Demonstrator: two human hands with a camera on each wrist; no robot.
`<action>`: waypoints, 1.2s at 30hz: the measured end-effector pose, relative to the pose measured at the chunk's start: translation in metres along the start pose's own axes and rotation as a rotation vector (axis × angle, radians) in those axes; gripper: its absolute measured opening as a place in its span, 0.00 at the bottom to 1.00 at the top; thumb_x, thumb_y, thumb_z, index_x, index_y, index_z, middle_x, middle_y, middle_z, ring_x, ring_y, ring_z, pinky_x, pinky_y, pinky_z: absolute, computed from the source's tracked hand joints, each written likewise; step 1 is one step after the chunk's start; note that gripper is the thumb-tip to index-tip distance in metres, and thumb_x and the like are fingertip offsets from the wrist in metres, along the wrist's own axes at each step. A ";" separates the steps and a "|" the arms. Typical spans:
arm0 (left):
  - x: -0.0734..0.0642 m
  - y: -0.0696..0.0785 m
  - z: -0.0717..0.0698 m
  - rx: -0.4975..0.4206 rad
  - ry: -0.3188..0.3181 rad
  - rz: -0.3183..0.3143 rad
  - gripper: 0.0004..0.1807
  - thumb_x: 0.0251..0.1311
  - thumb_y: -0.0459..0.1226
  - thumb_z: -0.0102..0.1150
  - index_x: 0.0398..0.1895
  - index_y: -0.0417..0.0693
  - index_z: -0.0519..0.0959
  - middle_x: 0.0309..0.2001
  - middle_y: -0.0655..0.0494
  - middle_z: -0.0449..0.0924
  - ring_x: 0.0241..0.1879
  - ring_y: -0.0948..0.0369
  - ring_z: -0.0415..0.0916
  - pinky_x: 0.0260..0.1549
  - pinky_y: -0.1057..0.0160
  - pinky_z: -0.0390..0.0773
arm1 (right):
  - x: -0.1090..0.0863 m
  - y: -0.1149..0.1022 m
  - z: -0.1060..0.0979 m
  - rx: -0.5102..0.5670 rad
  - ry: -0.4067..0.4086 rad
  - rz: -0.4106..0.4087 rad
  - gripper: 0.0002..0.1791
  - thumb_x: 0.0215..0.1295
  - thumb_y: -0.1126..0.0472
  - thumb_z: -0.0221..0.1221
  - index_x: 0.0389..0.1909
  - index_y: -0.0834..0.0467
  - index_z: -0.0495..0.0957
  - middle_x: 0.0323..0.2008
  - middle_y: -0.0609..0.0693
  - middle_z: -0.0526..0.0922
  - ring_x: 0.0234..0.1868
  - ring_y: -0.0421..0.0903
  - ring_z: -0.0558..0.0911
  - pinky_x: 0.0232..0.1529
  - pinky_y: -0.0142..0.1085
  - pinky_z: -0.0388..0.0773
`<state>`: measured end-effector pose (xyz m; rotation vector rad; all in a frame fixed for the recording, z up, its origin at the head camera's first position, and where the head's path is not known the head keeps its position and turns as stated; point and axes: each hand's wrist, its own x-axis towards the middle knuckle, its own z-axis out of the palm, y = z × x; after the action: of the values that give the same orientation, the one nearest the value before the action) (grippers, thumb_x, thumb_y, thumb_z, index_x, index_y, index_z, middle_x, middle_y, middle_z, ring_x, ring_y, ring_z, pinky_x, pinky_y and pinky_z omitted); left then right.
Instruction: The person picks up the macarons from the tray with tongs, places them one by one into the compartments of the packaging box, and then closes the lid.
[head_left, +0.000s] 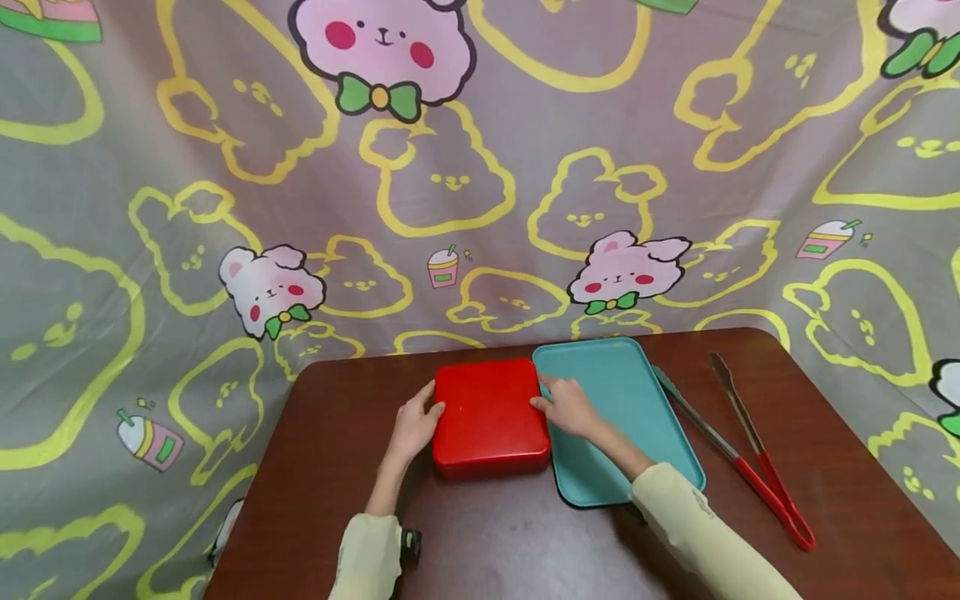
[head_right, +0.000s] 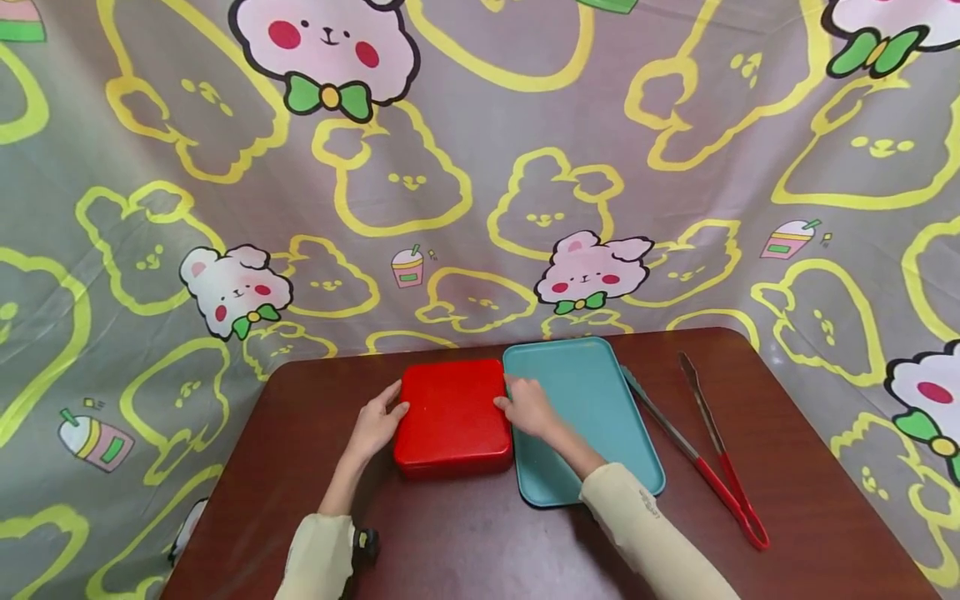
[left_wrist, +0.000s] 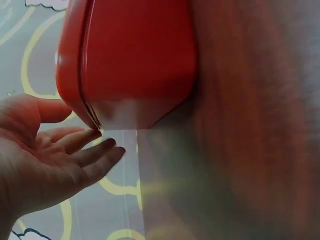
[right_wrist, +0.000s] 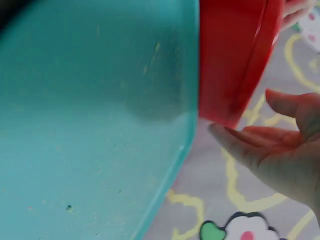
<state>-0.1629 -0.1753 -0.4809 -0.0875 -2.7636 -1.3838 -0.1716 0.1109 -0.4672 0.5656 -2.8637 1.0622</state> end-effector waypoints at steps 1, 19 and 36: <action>0.005 0.000 -0.001 0.001 -0.002 0.000 0.28 0.73 0.31 0.57 0.73 0.32 0.68 0.68 0.34 0.73 0.63 0.40 0.74 0.64 0.42 0.70 | 0.005 0.003 -0.001 0.009 -0.017 0.000 0.30 0.69 0.65 0.65 0.65 0.79 0.70 0.32 0.64 0.84 0.33 0.58 0.83 0.34 0.42 0.80; 0.009 -0.016 0.008 0.295 -0.015 0.052 0.28 0.79 0.38 0.48 0.79 0.44 0.64 0.60 0.40 0.82 0.58 0.41 0.80 0.48 0.35 0.78 | 0.016 0.009 0.005 -0.025 -0.214 -0.009 0.37 0.77 0.62 0.58 0.75 0.77 0.54 0.76 0.75 0.55 0.75 0.69 0.62 0.70 0.58 0.64; 0.005 -0.016 0.000 0.620 0.079 0.221 0.35 0.74 0.53 0.53 0.75 0.40 0.68 0.77 0.36 0.60 0.75 0.36 0.55 0.68 0.31 0.56 | -0.021 0.043 -0.028 -0.320 0.158 -0.078 0.39 0.70 0.54 0.66 0.69 0.78 0.66 0.63 0.77 0.71 0.65 0.73 0.71 0.64 0.63 0.69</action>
<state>-0.1687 -0.1843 -0.4931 -0.2889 -2.8632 -0.4375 -0.1692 0.1660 -0.4755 0.5365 -2.7639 0.5898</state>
